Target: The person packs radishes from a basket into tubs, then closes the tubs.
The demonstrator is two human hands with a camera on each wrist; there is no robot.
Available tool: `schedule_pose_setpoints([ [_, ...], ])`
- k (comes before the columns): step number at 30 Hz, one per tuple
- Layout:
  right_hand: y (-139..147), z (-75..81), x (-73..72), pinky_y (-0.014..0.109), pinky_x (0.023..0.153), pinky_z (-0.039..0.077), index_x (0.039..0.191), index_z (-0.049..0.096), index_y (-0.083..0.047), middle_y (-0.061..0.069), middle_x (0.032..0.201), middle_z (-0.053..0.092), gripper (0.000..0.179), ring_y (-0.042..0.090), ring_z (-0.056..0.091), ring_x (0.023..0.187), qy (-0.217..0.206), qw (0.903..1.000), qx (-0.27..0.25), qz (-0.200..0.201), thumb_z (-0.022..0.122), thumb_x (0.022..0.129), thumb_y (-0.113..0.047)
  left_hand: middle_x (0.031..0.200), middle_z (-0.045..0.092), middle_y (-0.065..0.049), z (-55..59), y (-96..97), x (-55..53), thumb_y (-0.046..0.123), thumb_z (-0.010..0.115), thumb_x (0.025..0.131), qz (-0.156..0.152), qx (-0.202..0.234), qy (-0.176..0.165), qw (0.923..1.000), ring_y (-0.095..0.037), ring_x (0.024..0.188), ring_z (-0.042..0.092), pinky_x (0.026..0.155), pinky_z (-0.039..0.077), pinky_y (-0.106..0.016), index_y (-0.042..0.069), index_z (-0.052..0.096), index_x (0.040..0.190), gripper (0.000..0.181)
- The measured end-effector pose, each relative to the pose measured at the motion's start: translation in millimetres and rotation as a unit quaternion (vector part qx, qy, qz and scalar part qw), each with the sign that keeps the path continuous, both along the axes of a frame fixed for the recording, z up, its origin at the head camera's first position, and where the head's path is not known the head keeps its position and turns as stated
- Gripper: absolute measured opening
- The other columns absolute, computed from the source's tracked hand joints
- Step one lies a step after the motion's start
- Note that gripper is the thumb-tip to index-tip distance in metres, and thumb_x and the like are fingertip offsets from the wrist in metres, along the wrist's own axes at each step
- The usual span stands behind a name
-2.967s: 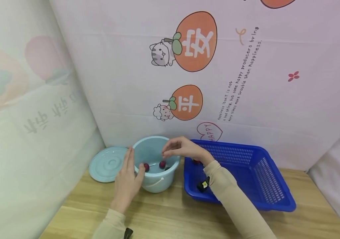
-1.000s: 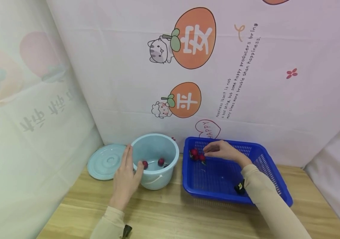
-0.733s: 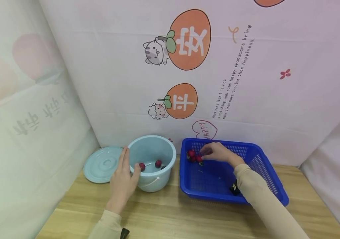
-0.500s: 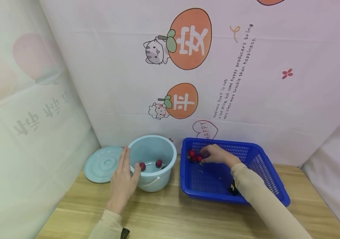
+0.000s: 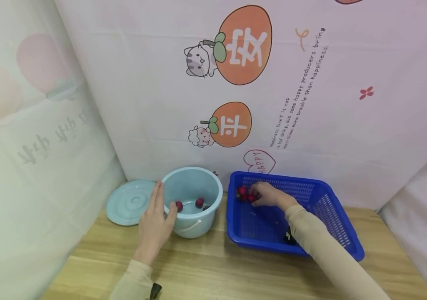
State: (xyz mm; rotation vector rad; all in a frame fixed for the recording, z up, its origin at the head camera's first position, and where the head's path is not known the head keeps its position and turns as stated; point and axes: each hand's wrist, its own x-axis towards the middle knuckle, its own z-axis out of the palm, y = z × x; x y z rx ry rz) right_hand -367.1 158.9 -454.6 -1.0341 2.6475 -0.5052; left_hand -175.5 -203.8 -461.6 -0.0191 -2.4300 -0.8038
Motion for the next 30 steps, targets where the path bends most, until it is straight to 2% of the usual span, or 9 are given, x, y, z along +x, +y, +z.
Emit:
schedule_pose_setpoints([
  [2, -4.9, -0.8, 0.1, 0.049, 0.093, 0.056, 0.118, 0.069, 0.001, 0.013, 0.111, 0.070, 0.034, 0.031, 0.066, 0.105, -0.008, 0.9999, -0.007, -0.001, 0.084, 0.089, -0.010, 0.171, 0.033, -0.009, 2.3, -4.3, 0.2, 0.033, 0.053, 0.104, 0.005, -0.004, 0.007, 1.0000, -0.011, 0.045, 0.038, 0.041, 0.035, -0.030, 0.001, 0.035, 0.164, 0.070],
  [4, -8.0, -1.9, -0.3, 0.050, 0.093, 0.056, 0.118, 0.068, -0.001, 0.013, 0.113, 0.070, 0.032, 0.031, 0.067, 0.105, -0.018, 0.9997, -0.018, -0.001, 0.083, 0.091, -0.010, 0.171, 0.033, -0.009, 4.9, -8.2, -0.5, 0.033, 0.054, 0.103, 0.008, -0.007, 0.015, 0.9998, -0.016, 0.048, 0.044, 0.042, 0.038, -0.032, 0.001, 0.036, 0.163, 0.070],
  [7, -6.2, -3.1, -0.6, 0.049, 0.091, 0.057, 0.114, 0.066, -0.004, 0.011, 0.112, 0.070, 0.029, 0.029, 0.068, 0.103, -0.026, 0.9993, -0.024, -0.008, 0.083, 0.091, -0.008, 0.171, 0.031, -0.010, 6.0, -9.5, -2.5, 0.034, 0.052, 0.104, -0.004, -0.008, 0.012, 0.9999, -0.026, 0.062, 0.060, 0.048, 0.045, -0.035, 0.000, 0.034, 0.163, 0.070],
  [11, 1.7, -3.3, 0.0, 0.048, 0.088, 0.057, 0.104, 0.066, -0.007, 0.007, 0.106, 0.071, 0.021, 0.026, 0.068, 0.099, -0.040, 0.9990, -0.018, -0.005, 0.081, 0.091, -0.005, 0.171, 0.031, -0.012, 2.7, -5.9, -3.9, 0.034, 0.051, 0.105, -0.017, -0.001, 0.003, 0.9998, -0.033, 0.075, 0.067, 0.052, 0.050, -0.038, -0.001, 0.034, 0.163, 0.070],
  [13, 4.4, -3.1, 0.0, 0.049, 0.088, 0.058, 0.103, 0.066, -0.006, 0.008, 0.104, 0.072, 0.019, 0.027, 0.069, 0.100, -0.043, 0.9989, -0.016, 0.004, 0.081, 0.091, -0.004, 0.171, 0.032, -0.012, 0.4, -3.5, -4.0, 0.035, 0.051, 0.104, -0.015, 0.005, 0.003, 0.9999, -0.034, 0.076, 0.068, 0.053, 0.051, -0.039, -0.001, 0.035, 0.163, 0.070],
  [19, 9.1, -3.9, -1.5, 0.047, 0.092, 0.059, 0.116, 0.075, -0.002, 0.008, 0.111, 0.076, 0.024, 0.028, 0.071, 0.105, -0.056, 0.9984, 0.005, 0.008, 0.079, 0.093, -0.005, 0.171, 0.031, -0.012, -2.7, -0.5, -4.6, 0.034, 0.052, 0.105, -0.015, 0.012, 0.002, 0.9998, -0.034, 0.077, 0.068, 0.053, 0.051, -0.040, 0.000, 0.033, 0.164, 0.070],
  [24, 9.8, -3.2, -1.8, 0.045, 0.091, 0.059, 0.115, 0.077, -0.003, 0.006, 0.110, 0.077, 0.023, 0.025, 0.072, 0.104, -0.066, 0.9976, 0.017, 0.004, 0.080, 0.092, -0.006, 0.171, 0.032, -0.014, -3.2, 1.1, -3.3, 0.033, 0.053, 0.105, -0.016, 0.013, 0.004, 0.9998, -0.034, 0.079, 0.068, 0.054, 0.052, -0.040, -0.001, 0.034, 0.163, 0.070],
  [30, 9.8, -2.7, -0.9, 0.044, 0.092, 0.059, 0.114, 0.076, -0.002, 0.006, 0.110, 0.076, 0.023, 0.026, 0.072, 0.104, -0.062, 0.9979, 0.018, 0.007, 0.080, 0.092, -0.006, 0.172, 0.030, -0.011, -2.3, 2.8, -1.8, 0.033, 0.052, 0.106, -0.011, 0.009, 0.001, 0.9999, -0.030, 0.073, 0.063, 0.051, 0.047, -0.035, 0.000, 0.032, 0.164, 0.070],
])
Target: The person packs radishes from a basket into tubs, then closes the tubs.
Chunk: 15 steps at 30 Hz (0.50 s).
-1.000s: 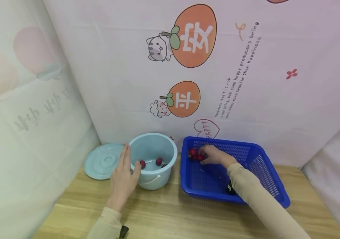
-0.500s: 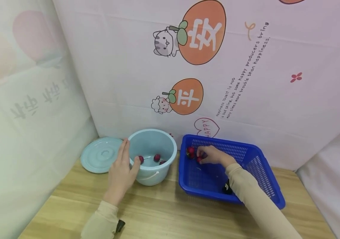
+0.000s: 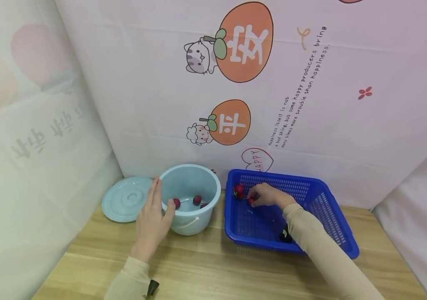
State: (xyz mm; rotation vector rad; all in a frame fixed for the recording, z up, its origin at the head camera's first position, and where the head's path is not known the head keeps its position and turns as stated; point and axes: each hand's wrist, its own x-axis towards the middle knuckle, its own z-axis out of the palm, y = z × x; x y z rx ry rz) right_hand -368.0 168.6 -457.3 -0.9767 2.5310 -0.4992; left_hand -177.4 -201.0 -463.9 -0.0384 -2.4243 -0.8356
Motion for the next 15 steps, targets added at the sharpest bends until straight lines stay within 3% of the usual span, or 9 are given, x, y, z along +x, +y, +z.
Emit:
schedule_pose_setpoints([
  [9, 0.0, 1.4, 1.3, 0.045, 0.093, 0.058, 0.114, 0.076, -0.002, 0.006, 0.109, 0.077, 0.022, 0.026, 0.072, 0.104, 0.017, 0.9998, 0.007, 0.008, 0.080, 0.092, -0.007, 0.171, 0.032, -0.011, -0.7, 1.8, 0.9, 0.033, 0.053, 0.105, 0.007, -0.003, 0.004, 1.0000, -0.034, 0.082, 0.067, 0.058, 0.053, -0.044, 0.000, 0.034, 0.164, 0.070],
  [15, -0.9, 2.7, 1.5, 0.045, 0.093, 0.058, 0.114, 0.077, -0.002, 0.006, 0.109, 0.077, 0.022, 0.025, 0.072, 0.104, 0.020, 0.9997, 0.006, 0.008, 0.080, 0.093, -0.007, 0.171, 0.032, -0.012, 0.2, 2.2, 1.2, 0.032, 0.053, 0.105, 0.007, 0.001, 0.004, 1.0000, -0.027, 0.068, 0.060, 0.051, 0.045, -0.036, 0.000, 0.034, 0.164, 0.070],
])
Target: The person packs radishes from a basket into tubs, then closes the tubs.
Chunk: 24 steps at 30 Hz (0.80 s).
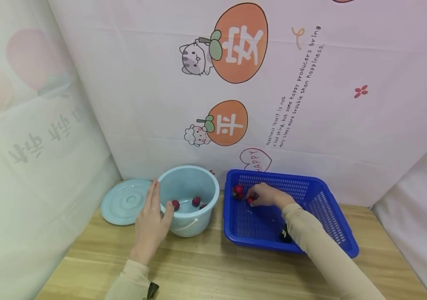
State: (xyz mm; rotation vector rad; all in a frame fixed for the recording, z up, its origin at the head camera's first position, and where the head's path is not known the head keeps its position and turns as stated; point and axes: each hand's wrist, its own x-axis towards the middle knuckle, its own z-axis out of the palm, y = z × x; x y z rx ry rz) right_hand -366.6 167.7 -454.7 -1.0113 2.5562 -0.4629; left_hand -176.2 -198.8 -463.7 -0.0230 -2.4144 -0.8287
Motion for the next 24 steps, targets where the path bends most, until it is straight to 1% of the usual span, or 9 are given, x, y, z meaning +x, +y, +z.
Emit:
schedule_pose_setpoints([
  [3, -0.3, 0.8, -0.8, 0.044, 0.092, 0.059, 0.115, 0.077, -0.002, 0.006, 0.110, 0.077, 0.022, 0.025, 0.072, 0.104, -0.003, 1.0000, -0.005, 0.000, 0.080, 0.093, -0.007, 0.171, 0.033, -0.012, -0.4, 0.1, 0.1, 0.032, 0.053, 0.105, 0.000, 0.002, 0.000, 1.0000, -0.026, 0.067, 0.059, 0.050, 0.045, -0.036, 0.000, 0.034, 0.164, 0.070],
  [6, 1.6, 2.9, -1.6, 0.042, 0.091, 0.059, 0.117, 0.076, -0.002, 0.006, 0.110, 0.077, 0.024, 0.023, 0.073, 0.102, -0.008, 0.9998, -0.020, -0.002, 0.079, 0.094, -0.010, 0.170, 0.033, -0.012, -1.1, 0.3, 0.2, 0.032, 0.053, 0.104, 0.002, 0.000, 0.002, 1.0000, -0.029, 0.071, 0.062, 0.052, 0.048, -0.038, 0.000, 0.034, 0.164, 0.070],
  [9, 5.9, 9.4, -2.0, 0.043, 0.091, 0.059, 0.121, 0.076, -0.002, 0.006, 0.111, 0.077, 0.028, 0.023, 0.073, 0.103, -0.016, 0.9982, -0.057, -0.006, 0.078, 0.096, -0.015, 0.171, 0.033, -0.011, -2.0, 0.6, 0.2, 0.033, 0.053, 0.104, 0.004, -0.001, 0.002, 1.0000, -0.030, 0.073, 0.063, 0.052, 0.049, -0.039, 0.001, 0.034, 0.164, 0.070],
  [12, 11.2, 20.8, -1.6, 0.046, 0.096, 0.058, 0.126, 0.075, -0.005, 0.006, 0.118, 0.077, 0.031, 0.025, 0.072, 0.109, -0.048, 0.9920, -0.115, -0.018, 0.077, 0.098, -0.019, 0.170, 0.033, -0.011, -2.1, 0.9, 0.4, 0.033, 0.053, 0.104, 0.003, 0.000, 0.004, 1.0000, -0.027, 0.068, 0.061, 0.050, 0.046, -0.036, 0.001, 0.034, 0.164, 0.070],
  [14, 15.4, 29.7, -0.6, 0.048, 0.101, 0.055, 0.129, 0.074, -0.008, 0.006, 0.122, 0.076, 0.033, 0.025, 0.070, 0.115, -0.080, 0.9834, -0.159, -0.035, 0.075, 0.100, -0.022, 0.171, 0.033, -0.011, -1.9, 1.0, 0.6, 0.032, 0.054, 0.104, 0.001, 0.001, 0.004, 1.0000, -0.023, 0.063, 0.056, 0.049, 0.044, -0.035, 0.000, 0.034, 0.164, 0.070],
  [15, 17.3, 34.4, 0.3, 0.049, 0.103, 0.054, 0.130, 0.074, -0.010, 0.005, 0.124, 0.075, 0.033, 0.026, 0.069, 0.118, -0.096, 0.9772, -0.185, -0.044, 0.075, 0.100, -0.024, 0.171, 0.033, -0.010, -1.7, 1.0, 0.8, 0.032, 0.054, 0.104, 0.001, 0.002, 0.004, 1.0000, -0.021, 0.060, 0.054, 0.048, 0.043, -0.034, 0.000, 0.034, 0.164, 0.070],
  [18, 22.8, 48.9, 4.7, 0.050, 0.106, 0.052, 0.135, 0.072, -0.012, 0.007, 0.129, 0.073, 0.037, 0.027, 0.068, 0.121, -0.131, 0.9538, -0.262, -0.067, 0.074, 0.101, -0.027, 0.172, 0.032, -0.009, -0.7, 0.9, 1.1, 0.031, 0.054, 0.104, 0.001, 0.003, 0.001, 1.0000, -0.017, 0.055, 0.048, 0.046, 0.040, -0.033, 0.001, 0.033, 0.164, 0.070],
  [21, 27.7, 59.9, 9.9, 0.050, 0.105, 0.052, 0.138, 0.069, -0.008, 0.009, 0.130, 0.073, 0.040, 0.027, 0.068, 0.120, -0.140, 0.9322, -0.326, -0.073, 0.073, 0.101, -0.024, 0.172, 0.031, -0.009, -0.5, 0.6, 0.9, 0.031, 0.054, 0.105, 0.001, 0.004, -0.001, 1.0000, -0.015, 0.054, 0.046, 0.046, 0.039, -0.033, 0.001, 0.033, 0.164, 0.070],
  [24, 32.7, 65.6, 14.4, 0.051, 0.105, 0.053, 0.138, 0.067, -0.003, 0.012, 0.129, 0.073, 0.039, 0.028, 0.070, 0.117, -0.148, 0.9140, -0.371, -0.069, 0.071, 0.102, -0.018, 0.172, 0.030, -0.009, -1.6, 0.4, 0.6, 0.031, 0.053, 0.105, -0.001, 0.003, -0.004, 1.0000, -0.017, 0.055, 0.048, 0.047, 0.040, -0.033, 0.001, 0.032, 0.165, 0.070],
])
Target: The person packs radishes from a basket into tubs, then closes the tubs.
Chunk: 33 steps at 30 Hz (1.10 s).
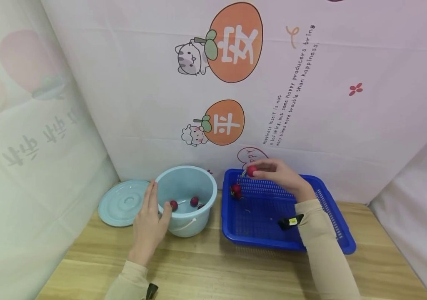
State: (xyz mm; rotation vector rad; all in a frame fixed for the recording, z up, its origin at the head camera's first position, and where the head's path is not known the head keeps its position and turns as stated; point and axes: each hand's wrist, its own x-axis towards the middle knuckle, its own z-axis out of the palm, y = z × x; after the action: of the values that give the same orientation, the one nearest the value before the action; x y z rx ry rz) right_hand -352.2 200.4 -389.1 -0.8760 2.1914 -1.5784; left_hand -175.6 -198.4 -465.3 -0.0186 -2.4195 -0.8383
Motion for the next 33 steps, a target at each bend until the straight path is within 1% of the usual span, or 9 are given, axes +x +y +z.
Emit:
schedule_pose_setpoints([
  [6, 2.6, 1.3, 2.3, 0.050, 0.104, 0.054, 0.136, 0.066, 0.002, 0.014, 0.126, 0.073, 0.034, 0.037, 0.070, 0.118, -0.024, 0.9974, -0.067, 0.012, 0.066, 0.104, -0.008, 0.172, 0.030, -0.009, -1.5, -1.4, 0.4, 0.033, 0.052, 0.106, 0.003, -0.003, -0.003, 1.0000, -0.025, 0.067, 0.058, 0.051, 0.045, -0.036, 0.002, 0.032, 0.165, 0.069],
  [8, 1.2, 0.0, 2.0, 0.046, 0.102, 0.055, 0.136, 0.067, 0.002, 0.013, 0.127, 0.073, 0.034, 0.036, 0.071, 0.117, -0.021, 0.9972, -0.071, 0.012, 0.066, 0.103, -0.008, 0.172, 0.030, -0.009, -1.2, -1.9, 0.6, 0.033, 0.052, 0.106, 0.003, -0.004, -0.003, 1.0000, -0.026, 0.069, 0.059, 0.052, 0.046, -0.036, 0.002, 0.032, 0.165, 0.069],
  [14, -13.7, -2.8, 1.2, 0.046, 0.102, 0.055, 0.137, 0.067, 0.001, 0.015, 0.128, 0.073, 0.037, 0.029, 0.072, 0.115, -0.015, 0.9981, -0.057, 0.017, 0.070, 0.102, -0.012, 0.172, 0.031, -0.010, 0.5, -3.2, 0.2, 0.032, 0.052, 0.106, 0.003, -0.007, 0.004, 1.0000, -0.026, 0.068, 0.060, 0.052, 0.046, -0.037, 0.001, 0.033, 0.164, 0.069],
  [18, -30.8, -0.5, 3.7, 0.044, 0.102, 0.056, 0.137, 0.068, -0.002, 0.014, 0.128, 0.073, 0.038, 0.030, 0.071, 0.116, -0.023, 0.9981, -0.051, 0.026, 0.072, 0.101, -0.015, 0.172, 0.031, -0.011, 0.9, -3.7, 0.8, 0.032, 0.052, 0.106, 0.003, -0.008, 0.008, 0.9999, -0.029, 0.074, 0.064, 0.054, 0.050, -0.040, 0.001, 0.033, 0.164, 0.069],
  [20, -41.1, 0.4, 4.8, 0.044, 0.102, 0.055, 0.137, 0.069, -0.004, 0.015, 0.128, 0.073, 0.037, 0.031, 0.071, 0.116, -0.024, 0.9976, -0.054, 0.037, 0.072, 0.101, -0.015, 0.172, 0.031, -0.011, 1.0, -3.9, 1.6, 0.031, 0.052, 0.106, 0.004, -0.007, 0.007, 0.9999, -0.028, 0.071, 0.063, 0.053, 0.049, -0.039, 0.001, 0.033, 0.164, 0.069],
  [24, -64.7, 0.6, 7.5, 0.053, 0.104, 0.053, 0.136, 0.070, -0.007, 0.014, 0.128, 0.073, 0.035, 0.031, 0.070, 0.116, -0.015, 0.9967, -0.051, 0.062, 0.070, 0.103, -0.017, 0.172, 0.030, -0.009, 1.5, -4.0, 2.7, 0.031, 0.053, 0.105, 0.009, -0.004, 0.006, 0.9999, -0.021, 0.059, 0.053, 0.048, 0.041, -0.034, 0.002, 0.033, 0.165, 0.069],
  [26, -77.7, 0.5, 9.6, 0.059, 0.104, 0.051, 0.135, 0.071, -0.008, 0.014, 0.127, 0.073, 0.034, 0.031, 0.070, 0.116, -0.014, 0.9959, -0.055, 0.070, 0.070, 0.103, -0.017, 0.172, 0.030, -0.009, 1.8, -3.8, 2.6, 0.031, 0.053, 0.105, 0.008, -0.003, 0.005, 0.9999, -0.020, 0.057, 0.050, 0.047, 0.040, -0.033, 0.002, 0.032, 0.165, 0.069],
  [29, -98.6, 0.8, 14.2, 0.060, 0.104, 0.051, 0.134, 0.072, -0.007, 0.015, 0.127, 0.073, 0.033, 0.032, 0.070, 0.115, -0.020, 0.9937, -0.071, 0.084, 0.070, 0.102, -0.016, 0.172, 0.030, -0.010, 1.2, -2.9, 1.9, 0.031, 0.054, 0.106, 0.007, -0.006, 0.005, 0.9999, -0.024, 0.064, 0.058, 0.050, 0.046, -0.037, 0.001, 0.032, 0.165, 0.070],
  [33, -124.3, -1.7, 20.7, 0.055, 0.103, 0.053, 0.133, 0.071, -0.005, 0.017, 0.125, 0.074, 0.033, 0.033, 0.071, 0.114, -0.035, 0.9898, -0.087, 0.107, 0.070, 0.102, -0.014, 0.172, 0.029, -0.012, -1.2, -0.4, 1.9, 0.032, 0.053, 0.106, 0.004, -0.010, -0.002, 0.9999, -0.033, 0.080, 0.066, 0.060, 0.055, -0.046, 0.001, 0.031, 0.165, 0.070],
])
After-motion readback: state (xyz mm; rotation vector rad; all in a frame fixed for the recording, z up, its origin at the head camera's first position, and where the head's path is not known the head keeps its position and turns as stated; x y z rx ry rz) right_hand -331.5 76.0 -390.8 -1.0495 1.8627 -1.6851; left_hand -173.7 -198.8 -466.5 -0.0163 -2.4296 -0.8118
